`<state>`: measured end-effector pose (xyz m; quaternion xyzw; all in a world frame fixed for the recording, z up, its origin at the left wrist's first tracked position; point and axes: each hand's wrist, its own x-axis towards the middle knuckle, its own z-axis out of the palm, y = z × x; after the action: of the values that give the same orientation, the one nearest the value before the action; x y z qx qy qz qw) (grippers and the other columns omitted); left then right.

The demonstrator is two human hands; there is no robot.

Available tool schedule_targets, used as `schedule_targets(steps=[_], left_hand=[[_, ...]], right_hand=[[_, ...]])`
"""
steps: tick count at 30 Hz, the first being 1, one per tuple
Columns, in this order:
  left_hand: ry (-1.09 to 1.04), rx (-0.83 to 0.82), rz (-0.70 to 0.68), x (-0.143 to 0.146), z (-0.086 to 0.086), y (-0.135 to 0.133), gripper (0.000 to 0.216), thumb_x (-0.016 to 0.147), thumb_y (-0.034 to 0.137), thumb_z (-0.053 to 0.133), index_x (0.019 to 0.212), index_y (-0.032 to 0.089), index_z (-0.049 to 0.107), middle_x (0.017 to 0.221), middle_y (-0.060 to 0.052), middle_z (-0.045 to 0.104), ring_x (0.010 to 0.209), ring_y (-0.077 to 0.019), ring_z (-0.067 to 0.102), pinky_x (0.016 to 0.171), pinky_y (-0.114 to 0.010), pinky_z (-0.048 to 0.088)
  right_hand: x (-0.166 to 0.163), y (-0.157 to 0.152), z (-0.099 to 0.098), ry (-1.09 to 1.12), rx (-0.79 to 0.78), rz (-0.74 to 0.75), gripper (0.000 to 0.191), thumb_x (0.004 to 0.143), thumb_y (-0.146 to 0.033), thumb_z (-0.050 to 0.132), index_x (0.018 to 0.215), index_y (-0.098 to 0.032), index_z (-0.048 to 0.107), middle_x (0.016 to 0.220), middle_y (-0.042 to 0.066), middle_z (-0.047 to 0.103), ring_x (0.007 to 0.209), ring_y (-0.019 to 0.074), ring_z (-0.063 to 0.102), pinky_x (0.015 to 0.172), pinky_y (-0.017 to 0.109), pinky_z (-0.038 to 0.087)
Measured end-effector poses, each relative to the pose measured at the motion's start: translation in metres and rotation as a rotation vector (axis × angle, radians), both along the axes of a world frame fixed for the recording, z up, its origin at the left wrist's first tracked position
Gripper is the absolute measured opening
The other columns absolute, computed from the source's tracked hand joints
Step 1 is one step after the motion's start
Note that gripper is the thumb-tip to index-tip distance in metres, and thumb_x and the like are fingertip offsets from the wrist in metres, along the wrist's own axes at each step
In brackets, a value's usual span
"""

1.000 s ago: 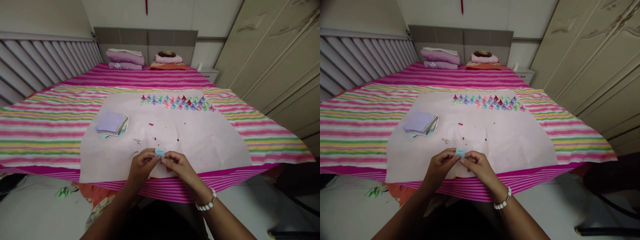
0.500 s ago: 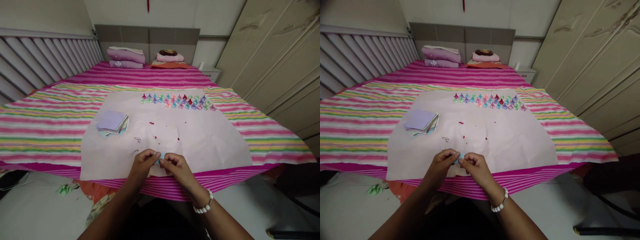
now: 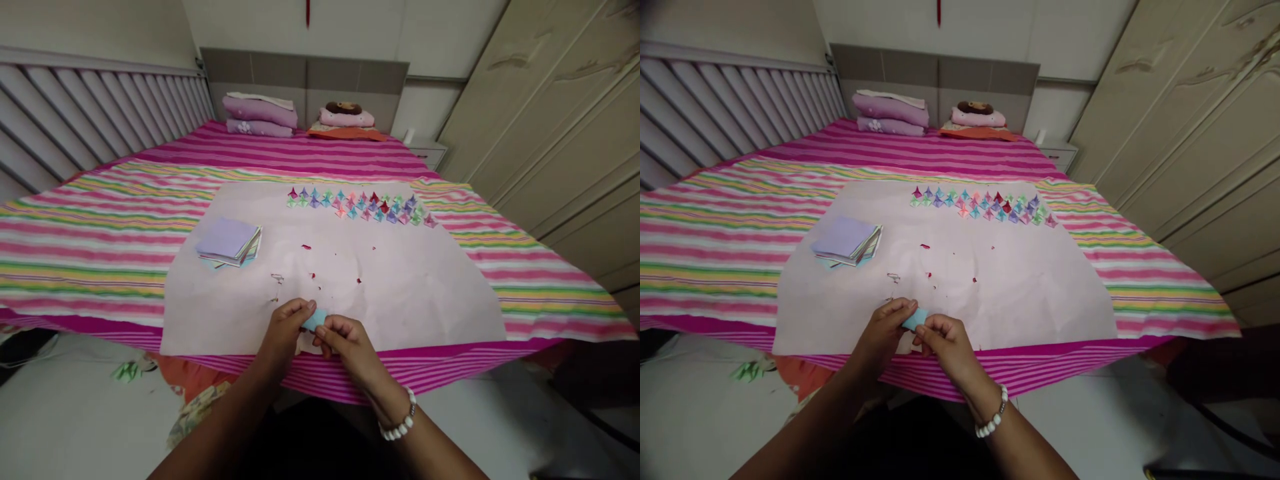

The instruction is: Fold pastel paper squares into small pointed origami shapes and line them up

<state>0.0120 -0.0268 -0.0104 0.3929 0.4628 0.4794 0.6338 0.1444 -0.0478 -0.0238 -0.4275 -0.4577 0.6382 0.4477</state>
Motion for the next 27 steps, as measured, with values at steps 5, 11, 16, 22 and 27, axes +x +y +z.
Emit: schedule_targets(steps=[5,11,16,22,27], left_hand=[[0.124,0.1,0.012,-0.001,0.007,0.0,0.028,0.071,0.038,0.07,0.086,0.016,0.063,0.072,0.001,0.061,0.065,-0.011,0.055,0.063,-0.023,0.044],[0.165,0.261,-0.017,-0.008,0.004,-0.005,0.021,0.071,0.025,0.072,0.086,0.017,0.06,0.077,0.0,0.065,0.069,-0.012,0.061,0.068,-0.025,0.048],[0.203,0.301,-0.03,-0.011,0.011,-0.007,0.014,0.074,0.024,0.07,0.084,0.017,0.063,0.077,0.0,0.066,0.072,-0.0115,0.061,0.068,-0.023,0.048],[0.159,0.26,-0.082,-0.01,0.019,-0.007,0.015,0.072,0.025,0.071,0.079,0.016,0.062,0.071,0.0,0.065,0.068,-0.0118,0.062,0.066,-0.024,0.049],[0.134,0.196,-0.166,-0.013,0.02,-0.006,0.017,0.072,0.027,0.071,0.083,0.017,0.062,0.07,0.0,0.066,0.066,-0.0131,0.063,0.064,-0.025,0.049]], right_hand=[[0.004,0.001,0.0,0.003,0.01,-0.126,0.03,0.075,-0.042,0.067,0.061,-0.016,0.061,0.044,-0.004,0.052,0.043,0.0082,0.041,0.049,0.023,0.029],[0.007,0.001,0.005,0.009,0.028,-0.108,0.029,0.077,-0.041,0.067,0.064,-0.015,0.064,0.048,-0.002,0.057,0.048,0.0095,0.048,0.053,0.023,0.035],[0.011,0.004,0.009,0.053,0.111,-0.188,0.032,0.065,-0.034,0.079,0.09,-0.018,0.068,0.061,-0.004,0.059,0.057,0.0103,0.053,0.058,0.024,0.043],[0.02,0.005,0.015,0.064,0.182,-0.173,0.027,0.066,-0.028,0.08,0.089,-0.02,0.067,0.063,-0.003,0.063,0.06,0.0124,0.06,0.06,0.026,0.049],[0.022,0.005,0.017,0.07,0.129,-0.135,0.027,0.066,-0.03,0.079,0.087,-0.02,0.065,0.06,-0.002,0.066,0.056,0.0139,0.064,0.059,0.027,0.052]])
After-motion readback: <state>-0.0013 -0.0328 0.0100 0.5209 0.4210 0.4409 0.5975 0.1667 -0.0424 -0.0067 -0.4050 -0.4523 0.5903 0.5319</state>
